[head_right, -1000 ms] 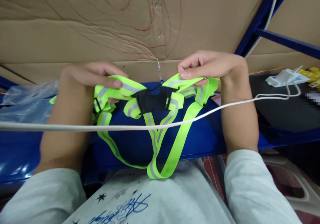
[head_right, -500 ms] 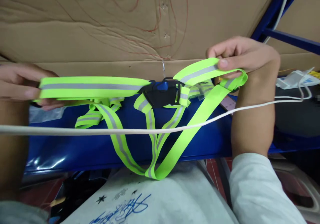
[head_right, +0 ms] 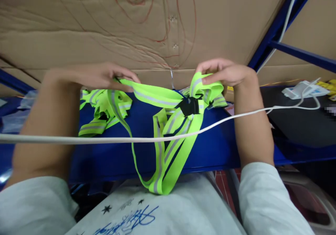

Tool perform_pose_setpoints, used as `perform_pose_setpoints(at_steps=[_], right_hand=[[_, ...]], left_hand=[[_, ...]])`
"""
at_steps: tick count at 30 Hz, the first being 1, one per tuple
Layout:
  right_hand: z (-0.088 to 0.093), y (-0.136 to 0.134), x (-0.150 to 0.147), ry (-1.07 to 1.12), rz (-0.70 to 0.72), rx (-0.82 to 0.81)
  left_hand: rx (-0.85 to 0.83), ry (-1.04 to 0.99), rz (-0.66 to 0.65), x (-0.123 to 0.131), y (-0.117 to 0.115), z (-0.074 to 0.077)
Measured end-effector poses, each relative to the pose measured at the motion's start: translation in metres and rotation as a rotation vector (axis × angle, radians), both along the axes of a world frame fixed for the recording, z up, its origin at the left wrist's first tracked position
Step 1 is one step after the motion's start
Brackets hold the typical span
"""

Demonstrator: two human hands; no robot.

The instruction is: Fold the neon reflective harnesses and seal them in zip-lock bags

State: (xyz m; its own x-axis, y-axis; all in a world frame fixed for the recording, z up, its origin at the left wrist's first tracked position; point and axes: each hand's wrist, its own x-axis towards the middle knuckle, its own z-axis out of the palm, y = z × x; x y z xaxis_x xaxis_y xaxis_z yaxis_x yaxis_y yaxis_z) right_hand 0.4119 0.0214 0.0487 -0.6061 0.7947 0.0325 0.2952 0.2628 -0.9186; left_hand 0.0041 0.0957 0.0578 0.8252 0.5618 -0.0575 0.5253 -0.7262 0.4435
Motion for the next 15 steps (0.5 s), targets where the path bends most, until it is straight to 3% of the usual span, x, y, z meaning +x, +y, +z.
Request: perform_pose_setpoints(at_steps=[3, 5, 8, 11, 15], right_hand=[[-0.008, 0.014, -0.007, -0.005, 0.058, -0.06], [-0.013, 0.019, -0.011, 0.061, 0.089, -0.06], [-0.014, 0.018, -0.019, 0.086, 0.079, -0.061], [-0.01, 0.012, -0.025, 0.109, 0.02, -0.032], [-0.008, 0.008, -0.032, 0.21, -0.06, 0.027]], left_hand=[[0.092, -0.014, 0.006, 0.022, 0.013, -0.033], [0.197, -0.062, 0.0, 0.036, 0.007, -0.047], [0.37, -0.287, -0.038, 0.064, -0.026, -0.049], [0.411, -0.503, 0.008, 0.092, -0.072, -0.043], [0.489, -0.323, 0.109, 0.116, -0.116, -0.049]])
